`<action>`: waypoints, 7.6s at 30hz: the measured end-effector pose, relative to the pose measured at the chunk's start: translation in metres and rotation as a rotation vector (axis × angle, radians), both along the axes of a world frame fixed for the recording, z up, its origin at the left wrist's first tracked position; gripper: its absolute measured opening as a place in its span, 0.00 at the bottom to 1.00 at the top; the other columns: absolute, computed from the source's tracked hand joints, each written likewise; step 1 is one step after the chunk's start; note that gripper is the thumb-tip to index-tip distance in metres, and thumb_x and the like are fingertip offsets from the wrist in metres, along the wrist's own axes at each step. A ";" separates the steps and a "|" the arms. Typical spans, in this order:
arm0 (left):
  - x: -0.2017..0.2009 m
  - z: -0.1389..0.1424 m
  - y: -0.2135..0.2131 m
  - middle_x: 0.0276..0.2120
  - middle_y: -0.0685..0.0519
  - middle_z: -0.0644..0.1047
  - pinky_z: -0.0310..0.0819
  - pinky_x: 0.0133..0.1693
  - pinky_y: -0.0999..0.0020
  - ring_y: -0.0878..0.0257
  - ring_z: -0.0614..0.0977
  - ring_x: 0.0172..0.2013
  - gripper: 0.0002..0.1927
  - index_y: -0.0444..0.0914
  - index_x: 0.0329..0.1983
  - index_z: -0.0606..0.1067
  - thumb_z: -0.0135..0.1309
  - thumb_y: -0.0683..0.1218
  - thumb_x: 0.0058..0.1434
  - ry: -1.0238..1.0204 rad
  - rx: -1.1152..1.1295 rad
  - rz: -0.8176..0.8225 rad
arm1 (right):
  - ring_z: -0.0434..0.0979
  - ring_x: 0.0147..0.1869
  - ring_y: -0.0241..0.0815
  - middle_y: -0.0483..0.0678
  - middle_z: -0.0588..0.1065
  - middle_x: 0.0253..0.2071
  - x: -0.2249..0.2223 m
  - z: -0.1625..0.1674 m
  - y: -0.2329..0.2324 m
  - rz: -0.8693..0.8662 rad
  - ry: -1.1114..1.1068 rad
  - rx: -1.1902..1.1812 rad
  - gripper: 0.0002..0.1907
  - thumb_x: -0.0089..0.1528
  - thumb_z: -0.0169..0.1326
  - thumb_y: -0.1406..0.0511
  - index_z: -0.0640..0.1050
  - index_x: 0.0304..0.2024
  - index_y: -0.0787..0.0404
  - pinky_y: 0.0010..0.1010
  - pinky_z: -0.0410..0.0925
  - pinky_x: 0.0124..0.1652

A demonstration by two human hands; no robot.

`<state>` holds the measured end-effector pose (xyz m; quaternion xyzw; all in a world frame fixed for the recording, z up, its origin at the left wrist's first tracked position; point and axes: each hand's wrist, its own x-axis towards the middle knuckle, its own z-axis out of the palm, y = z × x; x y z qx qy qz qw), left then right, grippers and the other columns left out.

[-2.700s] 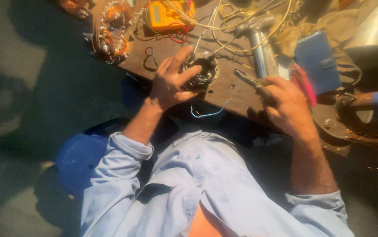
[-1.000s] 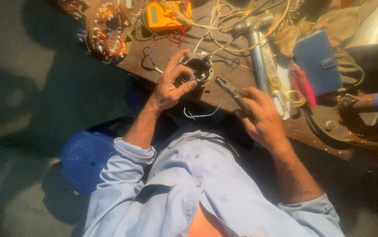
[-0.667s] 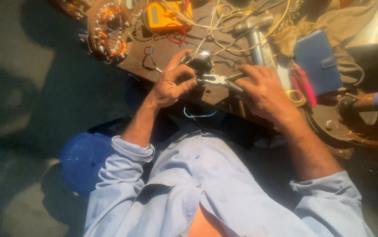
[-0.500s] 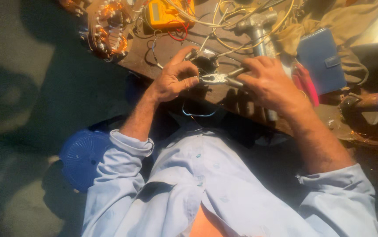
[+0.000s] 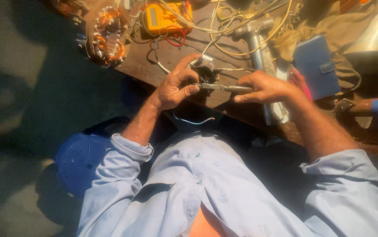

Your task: The person uses pliers to pull and adjust wires inside a cylindrical electrical component. They rotate the component and continue manipulating the internal wiring throughout the clip.

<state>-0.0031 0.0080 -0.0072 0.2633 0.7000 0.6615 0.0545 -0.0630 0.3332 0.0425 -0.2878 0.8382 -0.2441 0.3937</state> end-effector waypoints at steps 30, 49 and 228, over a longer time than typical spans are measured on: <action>-0.004 -0.008 -0.017 0.75 0.41 0.59 0.70 0.61 0.64 0.57 0.72 0.63 0.16 0.40 0.45 0.74 0.59 0.56 0.68 -0.068 -0.019 -0.006 | 0.72 0.58 0.62 0.60 0.72 0.58 0.055 0.035 -0.017 0.019 0.768 -0.089 0.16 0.56 0.64 0.62 0.82 0.46 0.61 0.50 0.67 0.53; 0.008 -0.014 -0.002 0.72 0.35 0.63 0.74 0.58 0.63 0.50 0.77 0.60 0.23 0.40 0.49 0.73 0.52 0.64 0.71 0.079 -0.052 0.209 | 0.73 0.40 0.55 0.55 0.73 0.39 0.082 -0.021 -0.039 -0.240 1.069 -0.189 0.11 0.55 0.67 0.61 0.78 0.29 0.60 0.44 0.66 0.37; 0.003 -0.016 0.015 0.58 0.43 0.72 0.61 0.64 0.43 0.43 0.74 0.58 0.47 0.36 0.63 0.66 0.73 0.54 0.41 0.393 -0.298 0.511 | 0.63 0.28 0.41 0.67 0.68 0.27 0.080 0.054 -0.091 -0.856 -0.317 -0.339 0.16 0.71 0.52 0.63 0.83 0.56 0.61 0.36 0.56 0.29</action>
